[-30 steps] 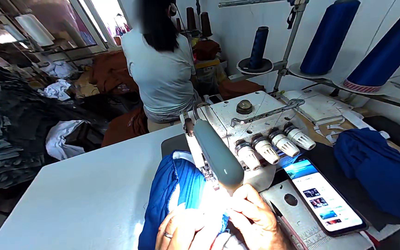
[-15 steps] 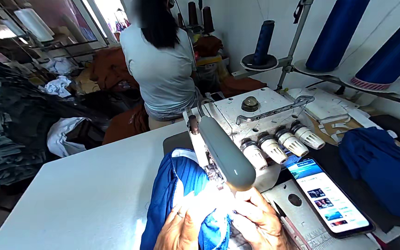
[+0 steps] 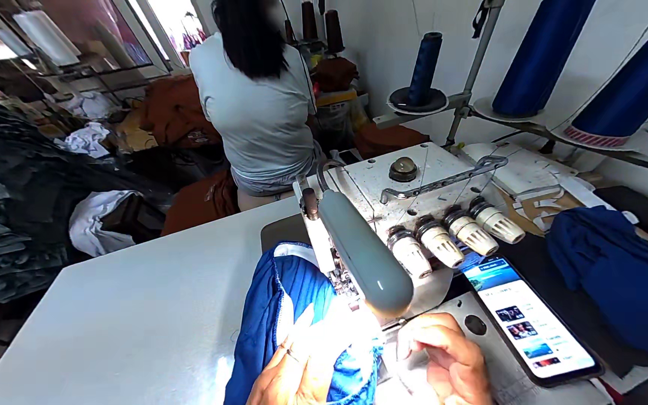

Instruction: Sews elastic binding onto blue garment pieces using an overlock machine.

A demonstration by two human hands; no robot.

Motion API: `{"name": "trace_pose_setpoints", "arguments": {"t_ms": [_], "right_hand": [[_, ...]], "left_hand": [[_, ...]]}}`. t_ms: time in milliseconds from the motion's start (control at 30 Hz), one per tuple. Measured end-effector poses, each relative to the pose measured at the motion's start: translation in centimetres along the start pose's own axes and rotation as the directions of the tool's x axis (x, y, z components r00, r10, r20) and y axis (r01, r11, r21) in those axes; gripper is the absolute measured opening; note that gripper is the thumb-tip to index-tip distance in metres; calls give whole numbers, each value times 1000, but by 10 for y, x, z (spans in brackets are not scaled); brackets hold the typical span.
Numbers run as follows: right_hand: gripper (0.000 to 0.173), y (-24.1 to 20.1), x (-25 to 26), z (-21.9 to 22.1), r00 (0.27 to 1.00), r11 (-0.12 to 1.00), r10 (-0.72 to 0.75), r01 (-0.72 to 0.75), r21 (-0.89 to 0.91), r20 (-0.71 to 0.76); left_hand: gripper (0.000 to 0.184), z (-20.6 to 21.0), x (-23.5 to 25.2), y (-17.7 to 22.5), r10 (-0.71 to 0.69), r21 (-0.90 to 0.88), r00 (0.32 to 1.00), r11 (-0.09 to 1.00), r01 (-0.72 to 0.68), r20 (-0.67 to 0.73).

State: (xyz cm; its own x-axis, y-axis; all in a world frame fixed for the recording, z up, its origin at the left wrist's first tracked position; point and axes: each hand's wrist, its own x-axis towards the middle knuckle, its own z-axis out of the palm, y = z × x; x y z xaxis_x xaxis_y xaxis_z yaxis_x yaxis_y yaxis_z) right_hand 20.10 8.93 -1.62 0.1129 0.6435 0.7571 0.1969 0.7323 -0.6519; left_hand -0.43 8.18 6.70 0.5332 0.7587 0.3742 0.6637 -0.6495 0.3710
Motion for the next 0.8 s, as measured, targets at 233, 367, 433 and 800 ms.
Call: {"name": "trace_pose_setpoints", "arguments": {"t_ms": [233,367,433,800], "right_hand": [[22,-23,5,-6,957,958,-120,181,-221,264],[11,-35,1,-8,969,969,-9,69,-236,247],[11,-39,-3,-10,973,986,53,-15,-166,226],[13,-44,-17,-6,963,977,193,-206,52,188]], "left_hand": [[107,1,0,-1,49,-15,999,999,-49,-4],[102,1,-2,-4,100,-46,995,994,-101,-20],[100,2,-4,-5,99,-46,995,994,-100,-21],[80,11,-7,0,100,-50,994,994,-102,-38]]}}
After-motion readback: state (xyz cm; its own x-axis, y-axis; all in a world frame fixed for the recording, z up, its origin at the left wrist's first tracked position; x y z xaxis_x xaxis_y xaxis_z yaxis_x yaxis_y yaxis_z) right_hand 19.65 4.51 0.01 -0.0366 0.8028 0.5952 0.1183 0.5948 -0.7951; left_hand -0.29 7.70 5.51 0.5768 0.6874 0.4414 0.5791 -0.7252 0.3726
